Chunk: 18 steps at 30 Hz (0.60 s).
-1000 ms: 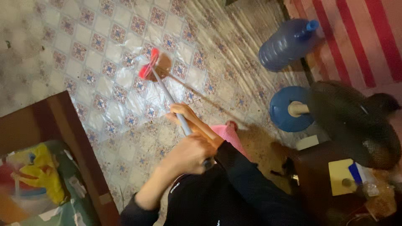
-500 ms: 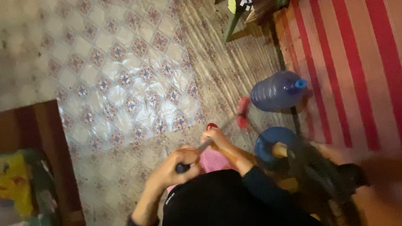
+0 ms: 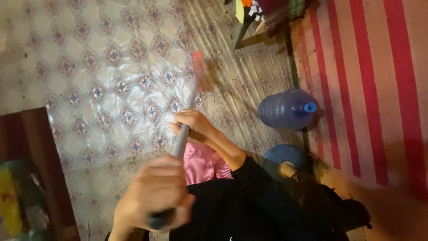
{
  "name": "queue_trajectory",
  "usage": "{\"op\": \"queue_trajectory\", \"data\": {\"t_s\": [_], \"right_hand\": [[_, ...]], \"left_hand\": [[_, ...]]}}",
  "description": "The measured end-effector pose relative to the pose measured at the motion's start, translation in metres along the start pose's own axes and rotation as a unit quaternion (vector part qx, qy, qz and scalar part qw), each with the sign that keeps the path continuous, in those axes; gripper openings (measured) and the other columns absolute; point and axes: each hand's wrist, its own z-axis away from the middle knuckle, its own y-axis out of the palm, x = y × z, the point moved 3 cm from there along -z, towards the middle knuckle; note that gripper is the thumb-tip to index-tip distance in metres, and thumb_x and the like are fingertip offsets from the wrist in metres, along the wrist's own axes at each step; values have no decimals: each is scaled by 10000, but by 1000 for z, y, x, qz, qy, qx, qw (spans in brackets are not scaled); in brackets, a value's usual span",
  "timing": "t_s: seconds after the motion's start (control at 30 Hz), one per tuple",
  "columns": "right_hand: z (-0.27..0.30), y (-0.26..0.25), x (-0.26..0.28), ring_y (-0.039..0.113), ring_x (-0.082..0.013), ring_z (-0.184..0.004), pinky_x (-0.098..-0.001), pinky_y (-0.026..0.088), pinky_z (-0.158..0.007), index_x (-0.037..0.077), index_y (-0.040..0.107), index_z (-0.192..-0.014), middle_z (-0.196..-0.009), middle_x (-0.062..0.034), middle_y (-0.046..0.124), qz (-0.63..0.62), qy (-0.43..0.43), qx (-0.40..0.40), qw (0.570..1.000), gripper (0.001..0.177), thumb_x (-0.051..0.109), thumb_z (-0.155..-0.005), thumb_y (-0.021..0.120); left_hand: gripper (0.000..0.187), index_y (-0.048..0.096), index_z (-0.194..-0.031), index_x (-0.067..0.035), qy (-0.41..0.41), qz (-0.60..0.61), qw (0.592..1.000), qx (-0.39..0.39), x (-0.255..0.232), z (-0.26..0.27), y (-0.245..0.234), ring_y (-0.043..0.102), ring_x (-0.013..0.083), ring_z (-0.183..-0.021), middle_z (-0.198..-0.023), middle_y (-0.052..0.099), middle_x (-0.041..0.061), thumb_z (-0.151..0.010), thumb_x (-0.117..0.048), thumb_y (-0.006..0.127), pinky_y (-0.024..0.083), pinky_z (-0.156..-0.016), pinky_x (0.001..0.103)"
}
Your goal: The person picks up a shirt from a pile of clothes, moves a laundry basket, and then sweeps the floor with a broom, gathering debris and moving around furniture like a chair, a bed, and a fan.
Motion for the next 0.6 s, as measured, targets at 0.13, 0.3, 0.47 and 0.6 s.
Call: {"op": "queue_trajectory", "data": {"t_s": [0.13,0.3,0.47,0.6], "right_hand": [[44,-58,-110,572,-344,-617,-444,457,-593,89,559,-698,-648,-133,565,109,100,98,984,311,218,-803,822],[137,-97,-248,622,-341,-759,-467,450,-671,92,554,-699,-726,-110,623,164,194,127,959,260,148,-609,791],[60,-57,-270,598,-306,-739,-428,455,-680,80,506,-683,-716,-90,582,112,191,119,968,261,143,-684,759],[-28,9,-245,563,-285,-700,-400,453,-671,80,497,-678,-698,-80,541,12,135,90,987,286,157,-760,760]], "left_hand": [[216,567,-712,-47,-164,109,961,-195,101,8,25,624,221,-683,-703,614,66,-866,-24,717,518,-764,377],[150,680,-810,-12,-174,102,973,-115,195,-31,86,705,239,-865,-857,736,107,-864,-143,729,544,-803,390],[203,576,-731,-32,-247,179,952,-24,174,-80,-1,640,275,-713,-754,635,77,-883,-113,683,512,-681,395],[186,616,-627,-67,-176,-48,966,186,168,-118,-4,623,348,-652,-642,606,122,-708,-163,754,495,-643,470]]}}
